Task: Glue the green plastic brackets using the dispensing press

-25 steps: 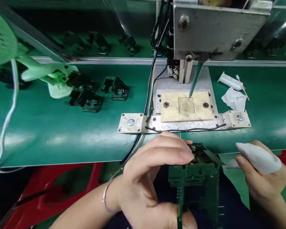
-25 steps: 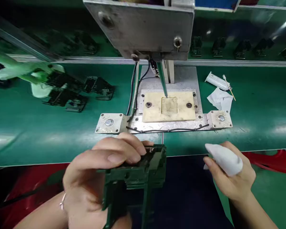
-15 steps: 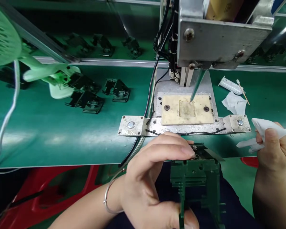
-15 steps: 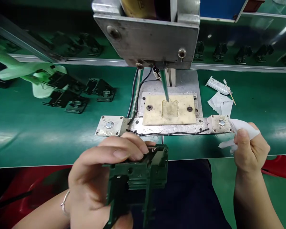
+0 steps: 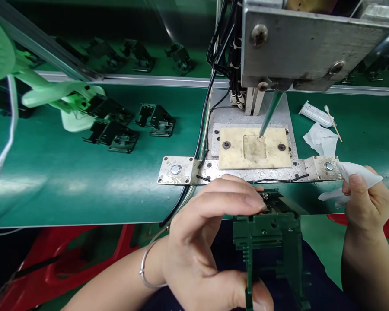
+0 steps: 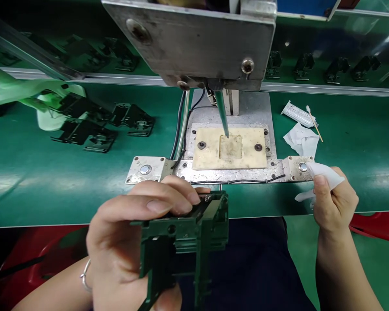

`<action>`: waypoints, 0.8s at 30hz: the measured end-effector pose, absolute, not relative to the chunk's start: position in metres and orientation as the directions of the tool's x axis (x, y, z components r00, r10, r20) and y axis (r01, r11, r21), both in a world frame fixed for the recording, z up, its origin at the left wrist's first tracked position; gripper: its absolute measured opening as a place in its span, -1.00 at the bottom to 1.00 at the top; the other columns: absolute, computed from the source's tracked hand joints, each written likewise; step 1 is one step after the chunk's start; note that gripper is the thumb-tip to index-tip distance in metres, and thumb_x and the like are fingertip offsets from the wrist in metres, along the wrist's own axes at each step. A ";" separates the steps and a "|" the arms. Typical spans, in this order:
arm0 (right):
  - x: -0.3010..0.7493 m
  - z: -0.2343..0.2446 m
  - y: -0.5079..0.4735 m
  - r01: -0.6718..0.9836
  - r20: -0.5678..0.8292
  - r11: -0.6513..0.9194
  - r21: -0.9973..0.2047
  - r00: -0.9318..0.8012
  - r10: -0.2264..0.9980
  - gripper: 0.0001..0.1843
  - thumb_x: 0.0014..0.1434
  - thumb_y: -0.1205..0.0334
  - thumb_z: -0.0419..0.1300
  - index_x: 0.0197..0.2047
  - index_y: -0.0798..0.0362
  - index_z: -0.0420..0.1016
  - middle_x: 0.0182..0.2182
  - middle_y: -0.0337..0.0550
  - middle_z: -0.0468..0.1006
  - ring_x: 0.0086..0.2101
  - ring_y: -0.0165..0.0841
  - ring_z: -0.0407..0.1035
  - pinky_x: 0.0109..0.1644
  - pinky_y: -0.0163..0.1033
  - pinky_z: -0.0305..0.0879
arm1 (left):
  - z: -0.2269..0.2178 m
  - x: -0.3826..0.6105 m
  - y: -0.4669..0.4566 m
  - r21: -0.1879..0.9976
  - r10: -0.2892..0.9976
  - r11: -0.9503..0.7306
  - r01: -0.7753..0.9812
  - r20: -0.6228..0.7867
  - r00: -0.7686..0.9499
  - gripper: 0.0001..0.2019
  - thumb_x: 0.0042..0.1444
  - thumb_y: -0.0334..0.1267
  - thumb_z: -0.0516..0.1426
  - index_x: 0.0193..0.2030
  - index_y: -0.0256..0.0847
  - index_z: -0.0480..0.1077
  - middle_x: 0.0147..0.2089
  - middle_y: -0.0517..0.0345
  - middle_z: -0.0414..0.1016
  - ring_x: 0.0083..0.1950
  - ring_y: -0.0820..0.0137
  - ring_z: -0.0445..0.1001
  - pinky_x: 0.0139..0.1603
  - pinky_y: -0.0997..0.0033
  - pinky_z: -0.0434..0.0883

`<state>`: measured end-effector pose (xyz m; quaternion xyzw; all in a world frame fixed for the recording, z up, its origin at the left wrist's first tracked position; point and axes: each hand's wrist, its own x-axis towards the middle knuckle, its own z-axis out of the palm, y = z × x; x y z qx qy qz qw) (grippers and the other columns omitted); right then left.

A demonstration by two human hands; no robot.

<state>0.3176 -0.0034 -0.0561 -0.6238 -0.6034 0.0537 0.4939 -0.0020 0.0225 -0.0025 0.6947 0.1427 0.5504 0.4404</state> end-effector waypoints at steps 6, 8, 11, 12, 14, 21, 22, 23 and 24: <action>0.320 -0.054 0.002 0.685 0.537 0.211 -0.697 0.304 0.787 -0.56 0.32 0.02 0.15 -0.56 0.02 0.37 -0.57 -0.25 0.34 -0.55 -0.35 0.22 -0.47 -0.18 0.07 | 0.001 0.001 0.011 0.827 0.778 -0.520 -0.213 0.562 0.283 -0.33 0.00 -0.24 0.48 0.22 -0.18 0.34 0.04 0.21 0.48 0.00 0.37 0.45 0.18 0.31 0.43; 0.320 -0.054 0.003 0.681 0.540 0.216 -0.700 0.307 0.784 -0.56 0.32 0.01 0.15 -0.55 0.02 0.39 -0.56 -0.25 0.36 -0.53 -0.33 0.24 -0.45 -0.18 0.09 | 0.002 0.004 0.007 0.835 0.800 -0.510 -0.206 0.548 0.242 -0.38 0.02 -0.21 0.47 0.19 -0.17 0.37 0.01 0.21 0.50 -0.02 0.36 0.46 0.19 0.29 0.44; 0.320 -0.056 0.002 0.685 0.538 0.215 -0.696 0.300 0.788 -0.57 0.32 0.02 0.14 -0.54 0.02 0.41 -0.55 -0.24 0.37 -0.50 -0.31 0.29 -0.42 -0.16 0.13 | 0.004 0.008 0.005 0.837 0.814 -0.493 -0.235 0.540 0.215 -0.43 0.04 -0.20 0.46 0.16 -0.17 0.40 -0.05 0.16 0.52 -0.05 0.32 0.47 0.17 0.25 0.47; 0.321 -0.058 0.001 0.687 0.534 0.210 -0.696 0.299 0.791 -0.57 0.32 0.03 0.14 -0.54 0.02 0.41 -0.54 -0.23 0.38 -0.49 -0.31 0.30 -0.41 -0.16 0.15 | 0.004 0.009 0.005 0.836 0.815 -0.488 -0.251 0.539 0.213 -0.44 0.05 -0.20 0.45 0.16 -0.18 0.40 -0.06 0.14 0.52 -0.04 0.30 0.47 0.17 0.24 0.48; 0.322 -0.060 -0.001 0.689 0.524 0.196 -0.697 0.304 0.796 -0.57 0.32 0.02 0.14 -0.54 0.02 0.42 -0.50 -0.22 0.41 -0.45 -0.29 0.34 -0.37 -0.14 0.21 | 0.005 0.010 0.006 0.833 0.811 -0.483 -0.269 0.542 0.220 -0.45 0.07 -0.20 0.44 0.17 -0.20 0.40 -0.05 0.12 0.50 -0.03 0.28 0.46 0.16 0.23 0.49; 0.348 -0.049 0.029 0.707 0.563 0.048 -0.705 0.518 0.644 -0.57 0.21 -0.11 0.07 -0.25 0.07 0.54 -0.25 -0.05 0.53 -0.31 -0.22 0.42 -0.28 -0.13 0.26 | 0.003 0.000 0.013 0.821 0.744 -0.537 -0.196 0.570 0.349 -0.32 0.01 -0.16 0.47 0.24 -0.15 0.33 -0.01 0.16 0.45 -0.01 0.32 0.45 0.20 0.25 0.50; 0.358 -0.044 0.040 0.701 0.556 0.002 -0.713 0.564 0.610 -0.58 0.17 -0.09 0.06 -0.25 0.08 0.52 -0.23 -0.03 0.53 -0.28 -0.22 0.43 -0.27 -0.14 0.28 | 0.002 -0.001 0.012 0.828 0.756 -0.537 -0.159 0.557 0.345 -0.36 0.05 -0.10 0.44 0.23 -0.11 0.34 -0.02 0.16 0.46 -0.03 0.32 0.46 0.18 0.23 0.51; 0.369 -0.040 0.051 0.698 0.520 -0.080 -0.711 0.599 0.609 -0.59 0.15 -0.09 0.06 -0.24 0.08 0.50 -0.23 -0.01 0.53 -0.27 -0.21 0.44 -0.26 -0.15 0.30 | 0.001 -0.001 0.012 0.841 0.783 -0.527 -0.119 0.535 0.317 -0.42 0.10 -0.05 0.40 0.21 -0.08 0.36 -0.05 0.15 0.47 -0.06 0.31 0.47 0.16 0.20 0.53; 0.382 -0.035 0.061 0.695 0.448 -0.186 -0.694 0.620 0.645 -0.60 0.13 -0.09 0.06 -0.25 0.08 0.47 -0.24 0.01 0.52 -0.27 -0.20 0.44 -0.25 -0.16 0.31 | 0.000 -0.002 0.011 0.854 0.812 -0.513 -0.086 0.516 0.274 -0.48 0.13 -0.01 0.36 0.18 -0.06 0.39 -0.08 0.14 0.48 -0.08 0.28 0.47 0.14 0.17 0.55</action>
